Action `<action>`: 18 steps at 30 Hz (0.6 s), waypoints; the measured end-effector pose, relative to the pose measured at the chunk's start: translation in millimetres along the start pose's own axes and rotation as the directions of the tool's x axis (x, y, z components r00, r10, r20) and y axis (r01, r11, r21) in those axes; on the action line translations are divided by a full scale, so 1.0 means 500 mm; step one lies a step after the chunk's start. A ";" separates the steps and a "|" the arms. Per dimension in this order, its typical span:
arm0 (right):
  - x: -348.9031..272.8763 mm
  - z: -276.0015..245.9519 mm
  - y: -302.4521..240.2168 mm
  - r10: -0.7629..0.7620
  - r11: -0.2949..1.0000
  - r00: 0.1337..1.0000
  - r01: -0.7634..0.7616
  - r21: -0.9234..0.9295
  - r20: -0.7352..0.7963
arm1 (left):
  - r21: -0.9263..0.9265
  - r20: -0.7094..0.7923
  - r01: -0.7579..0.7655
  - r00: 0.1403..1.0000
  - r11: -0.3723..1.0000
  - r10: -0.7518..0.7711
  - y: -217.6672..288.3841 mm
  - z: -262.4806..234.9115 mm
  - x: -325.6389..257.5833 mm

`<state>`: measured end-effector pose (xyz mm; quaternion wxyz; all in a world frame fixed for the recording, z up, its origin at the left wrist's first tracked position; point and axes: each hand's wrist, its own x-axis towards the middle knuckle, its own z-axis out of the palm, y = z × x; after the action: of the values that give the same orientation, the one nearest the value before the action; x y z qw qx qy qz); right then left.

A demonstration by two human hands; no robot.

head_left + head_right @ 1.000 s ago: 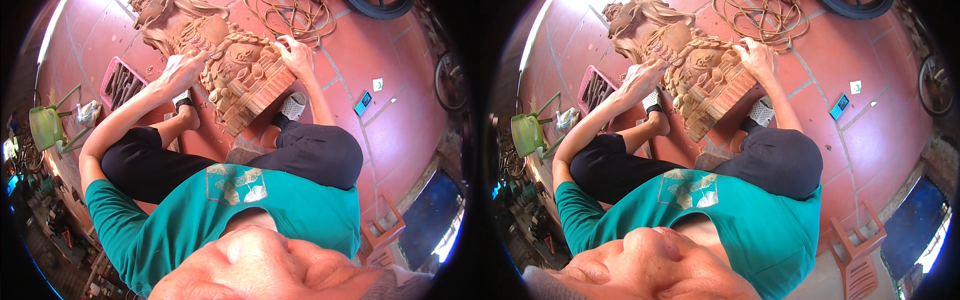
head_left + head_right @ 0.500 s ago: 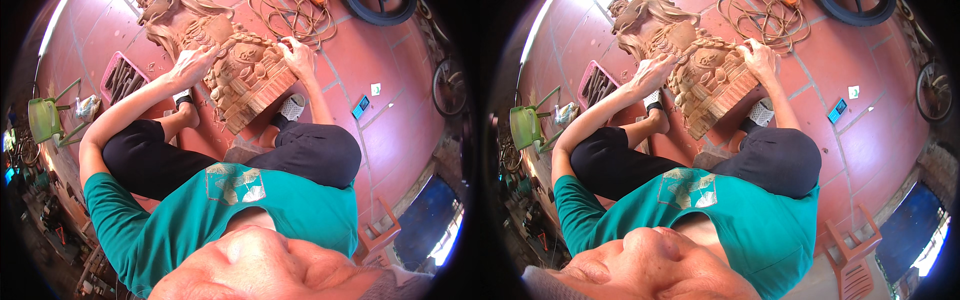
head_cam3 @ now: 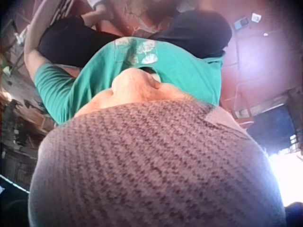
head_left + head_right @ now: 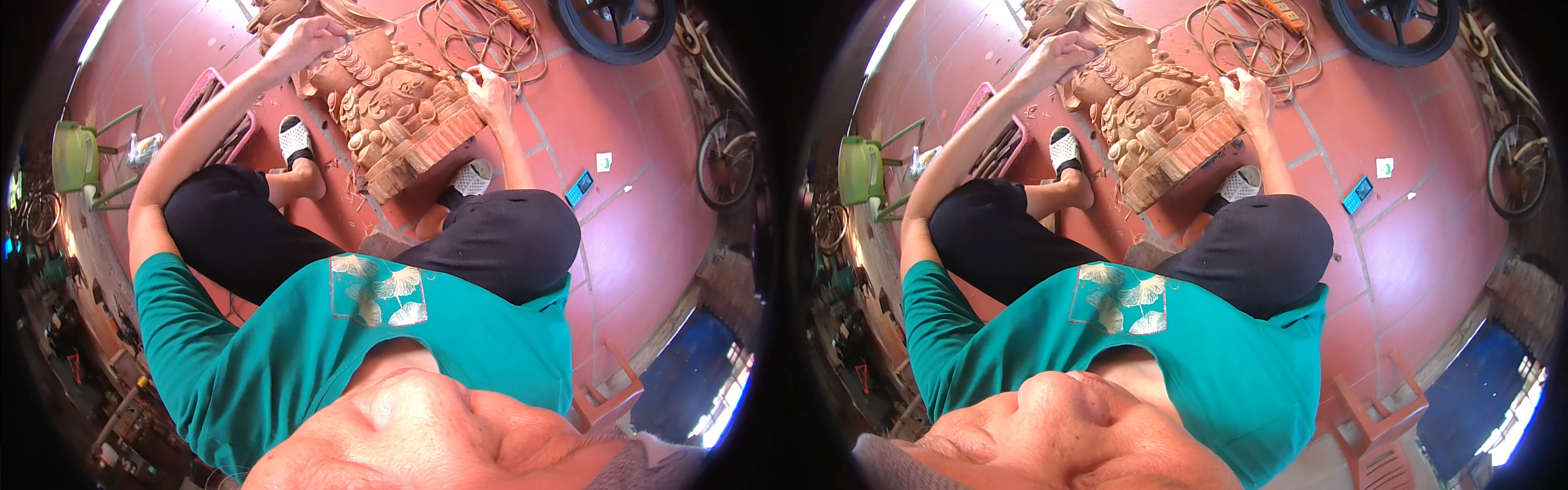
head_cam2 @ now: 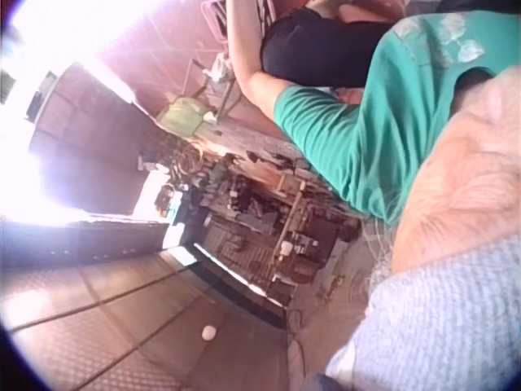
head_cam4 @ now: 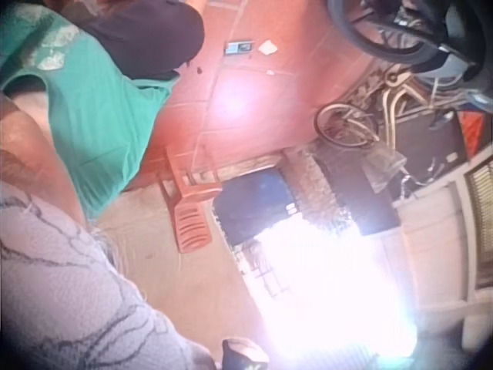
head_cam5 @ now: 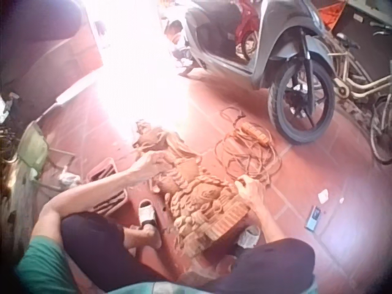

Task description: The person sits on the floor and carves a wooden sculpture using a chisel and mallet. They repeatedly strike the chisel to shape the wood, occasionally adjusting the tool and the sculpture's position.

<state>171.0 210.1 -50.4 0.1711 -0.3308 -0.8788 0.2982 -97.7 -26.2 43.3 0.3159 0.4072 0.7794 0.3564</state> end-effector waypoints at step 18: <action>-0.001 0.005 0.012 0.002 0.994 0.998 0.006 -0.112 0.068 | 0.166 -0.090 0.033 0.996 0.986 -0.018 -0.065 0.092 -0.246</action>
<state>173.3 212.3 -56.2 0.1228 -0.3288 -0.8997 0.2593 -17.6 -131.5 16.7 0.2506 0.4060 0.8248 0.3033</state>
